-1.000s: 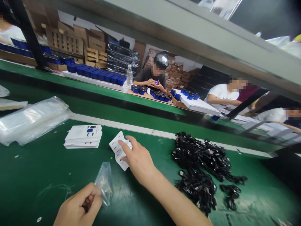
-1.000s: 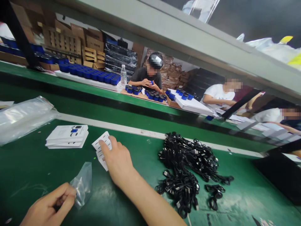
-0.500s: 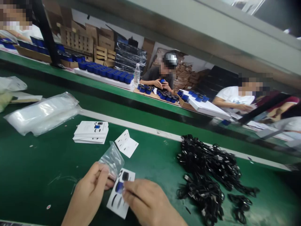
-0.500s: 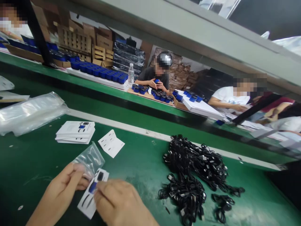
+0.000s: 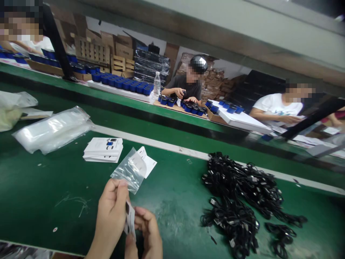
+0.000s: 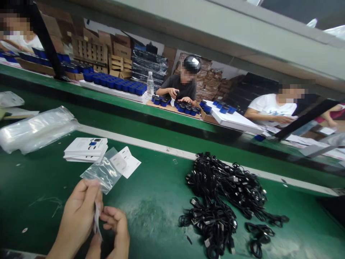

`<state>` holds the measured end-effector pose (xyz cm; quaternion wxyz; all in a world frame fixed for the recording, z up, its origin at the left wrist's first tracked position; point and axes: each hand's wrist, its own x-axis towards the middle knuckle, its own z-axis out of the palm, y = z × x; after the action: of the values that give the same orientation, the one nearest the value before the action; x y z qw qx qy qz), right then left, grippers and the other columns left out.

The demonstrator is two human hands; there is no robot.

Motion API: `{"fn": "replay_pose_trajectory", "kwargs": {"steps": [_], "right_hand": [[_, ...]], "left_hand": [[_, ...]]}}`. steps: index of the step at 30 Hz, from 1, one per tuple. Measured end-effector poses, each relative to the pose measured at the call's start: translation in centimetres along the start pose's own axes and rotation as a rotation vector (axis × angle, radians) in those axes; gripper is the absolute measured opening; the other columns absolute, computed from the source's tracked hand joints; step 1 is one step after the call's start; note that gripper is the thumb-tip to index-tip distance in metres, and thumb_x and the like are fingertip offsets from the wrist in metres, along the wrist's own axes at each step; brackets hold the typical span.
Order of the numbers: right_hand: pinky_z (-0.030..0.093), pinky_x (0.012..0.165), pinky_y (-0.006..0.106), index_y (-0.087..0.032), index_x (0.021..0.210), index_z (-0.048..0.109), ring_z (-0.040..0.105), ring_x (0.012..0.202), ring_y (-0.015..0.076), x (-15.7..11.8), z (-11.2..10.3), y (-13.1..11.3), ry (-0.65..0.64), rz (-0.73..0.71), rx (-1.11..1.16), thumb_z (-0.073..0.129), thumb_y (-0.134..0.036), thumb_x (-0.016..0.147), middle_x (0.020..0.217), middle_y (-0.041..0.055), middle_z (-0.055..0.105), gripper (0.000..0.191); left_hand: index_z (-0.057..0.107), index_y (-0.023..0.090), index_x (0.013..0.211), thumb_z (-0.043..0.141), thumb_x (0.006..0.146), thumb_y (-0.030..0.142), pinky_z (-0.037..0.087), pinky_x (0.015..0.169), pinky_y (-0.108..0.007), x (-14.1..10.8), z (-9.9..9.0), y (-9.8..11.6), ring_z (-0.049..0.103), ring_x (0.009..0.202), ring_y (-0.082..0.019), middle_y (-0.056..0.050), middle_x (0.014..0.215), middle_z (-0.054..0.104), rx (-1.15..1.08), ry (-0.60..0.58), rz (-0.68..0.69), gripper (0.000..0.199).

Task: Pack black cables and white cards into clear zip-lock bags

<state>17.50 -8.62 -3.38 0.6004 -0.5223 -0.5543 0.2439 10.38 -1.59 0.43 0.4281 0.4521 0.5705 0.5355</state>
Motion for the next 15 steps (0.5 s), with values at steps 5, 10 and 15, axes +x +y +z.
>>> {"fn": "replay_pose_trajectory", "kwargs": {"steps": [5, 10, 15], "right_hand": [[0.058, 0.057, 0.027, -0.02, 0.087, 0.057, 0.069, 0.064, 0.0178, 0.8, 0.9, 0.5, 0.071, 0.243, 0.272, 0.06, -0.028, 0.081, 0.087, 0.0085, 0.068, 0.011], [0.053, 0.043, 0.024, -0.02, 0.073, 0.053, 0.063, 0.045, 0.0146, 1.8, -1.6, 0.4, 0.164, 0.264, 0.251, 0.055, -0.029, 0.088, 0.063, 0.0019, 0.065, 0.017], [0.048, 0.046, 0.025, -0.026, 0.089, 0.062, 0.062, 0.055, 0.0158, 2.6, -4.9, -0.8, 0.205, -0.303, -0.116, 0.056, -0.005, 0.077, 0.07, 0.002, 0.065, 0.025]], "left_hand": [[0.036, 0.024, 0.066, 0.04, 0.092, 0.038, 0.038, 0.038, -0.018, -0.5, 1.3, 0.6, 0.04, 0.038, -0.008, 0.011, 0.047, 0.038, -0.043, 0.011, 0.017, 0.03], [0.049, 0.022, 0.067, 0.05, 0.084, 0.039, 0.045, 0.048, -0.019, 0.2, 0.3, 1.1, 0.055, 0.047, -0.01, 0.007, 0.051, 0.055, 0.135, 0.012, 0.169, 0.024], [0.053, 0.023, 0.06, 0.053, 0.081, 0.033, 0.041, 0.044, -0.016, -0.5, -0.4, 1.5, 0.053, 0.043, -0.009, 0.007, 0.048, 0.055, 0.371, -0.035, 0.379, 0.024]]}}
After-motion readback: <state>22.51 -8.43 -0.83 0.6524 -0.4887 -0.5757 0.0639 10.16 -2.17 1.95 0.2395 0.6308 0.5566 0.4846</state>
